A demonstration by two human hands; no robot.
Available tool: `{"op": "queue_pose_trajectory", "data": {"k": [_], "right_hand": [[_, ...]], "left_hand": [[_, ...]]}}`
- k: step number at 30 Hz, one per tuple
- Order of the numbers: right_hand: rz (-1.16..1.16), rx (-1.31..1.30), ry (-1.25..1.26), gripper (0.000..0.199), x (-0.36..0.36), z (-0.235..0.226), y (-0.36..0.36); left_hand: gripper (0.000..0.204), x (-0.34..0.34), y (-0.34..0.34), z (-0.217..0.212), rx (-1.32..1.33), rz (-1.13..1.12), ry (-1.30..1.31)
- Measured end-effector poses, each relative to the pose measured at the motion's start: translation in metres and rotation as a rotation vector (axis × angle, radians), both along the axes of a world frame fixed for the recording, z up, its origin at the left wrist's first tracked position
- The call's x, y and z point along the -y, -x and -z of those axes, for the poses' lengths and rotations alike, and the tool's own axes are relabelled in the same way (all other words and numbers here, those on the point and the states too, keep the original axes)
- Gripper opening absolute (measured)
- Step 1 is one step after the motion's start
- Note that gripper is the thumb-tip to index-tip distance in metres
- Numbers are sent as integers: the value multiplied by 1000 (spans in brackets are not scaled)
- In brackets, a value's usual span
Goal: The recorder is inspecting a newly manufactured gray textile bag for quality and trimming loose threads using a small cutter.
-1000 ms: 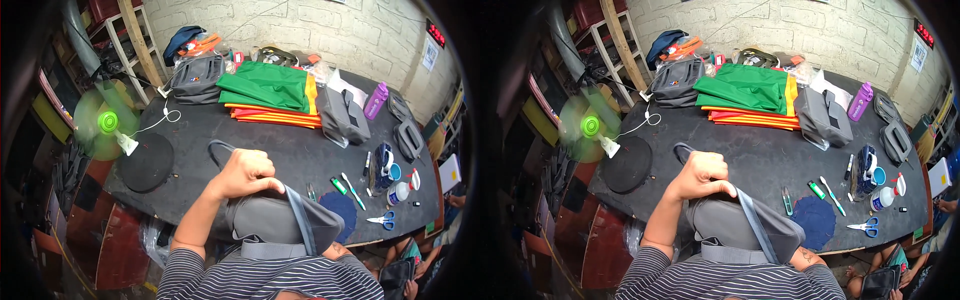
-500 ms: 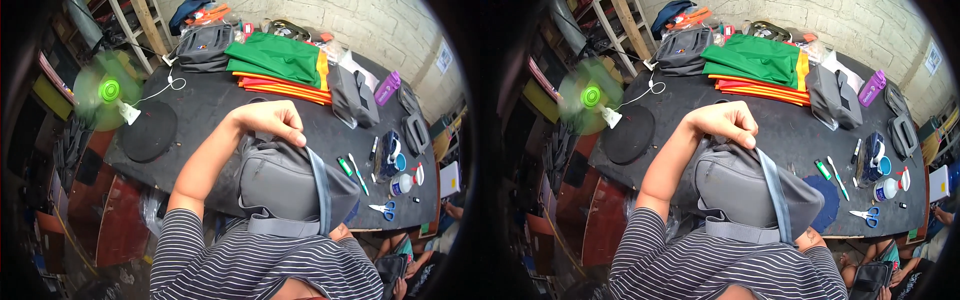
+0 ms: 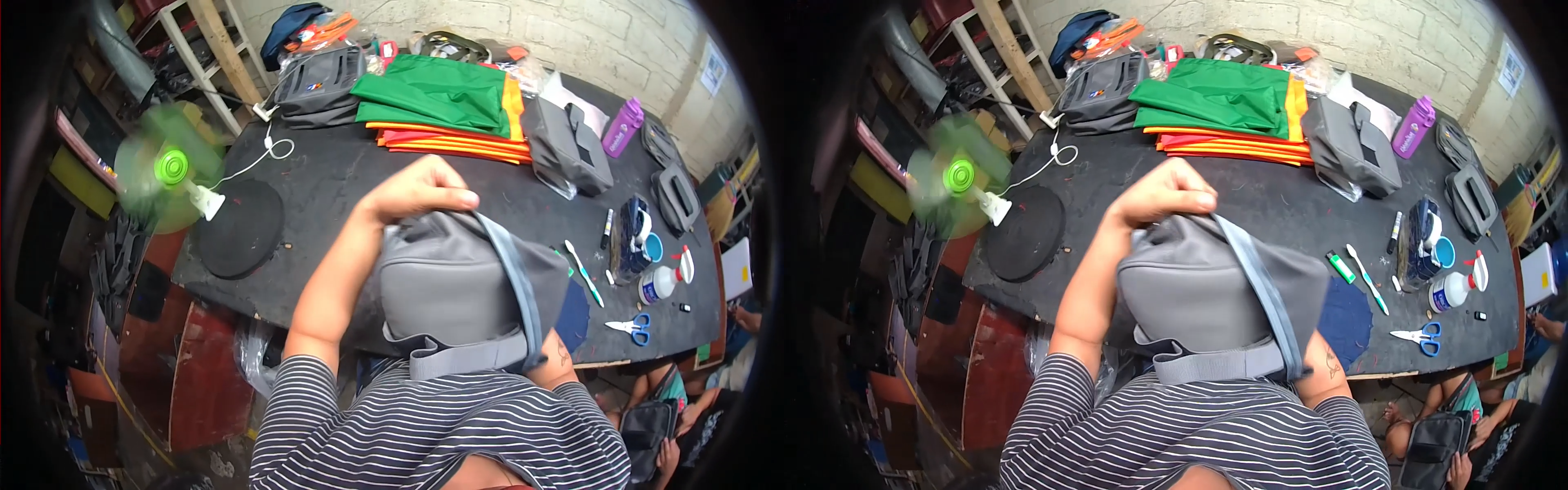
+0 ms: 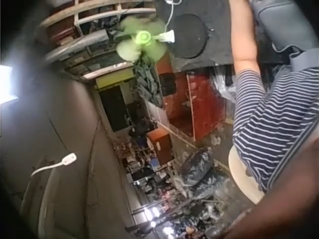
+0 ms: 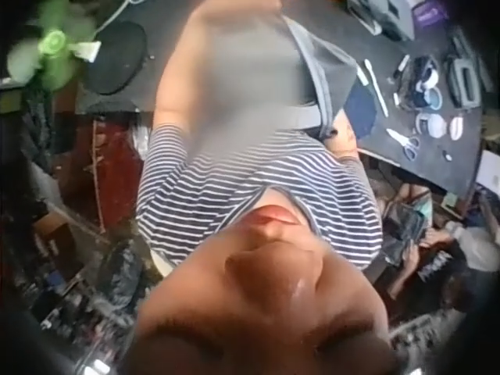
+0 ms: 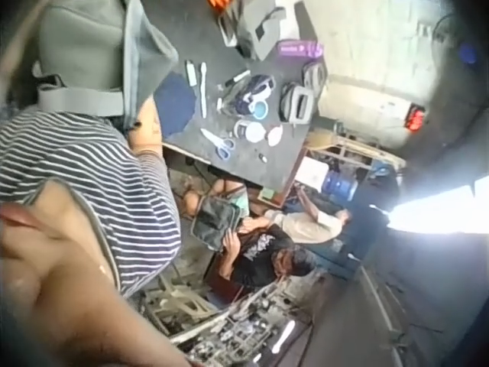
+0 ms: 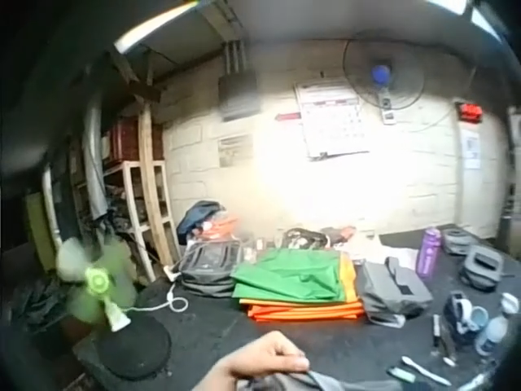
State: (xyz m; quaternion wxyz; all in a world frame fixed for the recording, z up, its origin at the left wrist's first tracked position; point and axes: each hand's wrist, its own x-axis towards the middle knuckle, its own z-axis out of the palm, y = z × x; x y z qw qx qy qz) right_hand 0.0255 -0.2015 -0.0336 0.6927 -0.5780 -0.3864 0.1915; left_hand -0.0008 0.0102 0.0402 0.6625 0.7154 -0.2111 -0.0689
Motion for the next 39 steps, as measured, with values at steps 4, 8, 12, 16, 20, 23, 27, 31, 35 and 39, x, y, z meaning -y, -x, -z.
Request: {"op": "queue_pose_trajectory", "data": {"k": [4,8,12,16,20,23,27,31,35,39], "right_hand": [[-5,-176,-357,29,17,-8,-64],[331,739,32,52,16,-44,-21],[615,926,123,32,-10,-43,-1],[377,462,44,9,-9,-47,1],[-399,-494,-146,20,9,-56,-12],[-672,-696,16,28,13,-73,-9],[-963,-642,55,28,-6,-89,-13],[-820,-229,226,31,-19,-112,-14],[-732,145,211,34,-20,-129,-34],[-579,211,369,35,-22,-143,-35]], "left_hand": [[39,-29,40,-19,-65,-366,-83],[36,-36,49,-22,6,-462,53],[41,-35,53,-20,33,-426,62],[40,-39,74,-30,135,-357,-108],[41,-42,98,-37,157,-181,-340],[38,-46,101,-48,40,99,-369],[24,-60,91,-89,-100,-102,-571],[36,-46,69,-56,36,419,-653],[61,-9,80,-28,-276,409,-130],[79,1,91,-12,-246,264,145]]}}
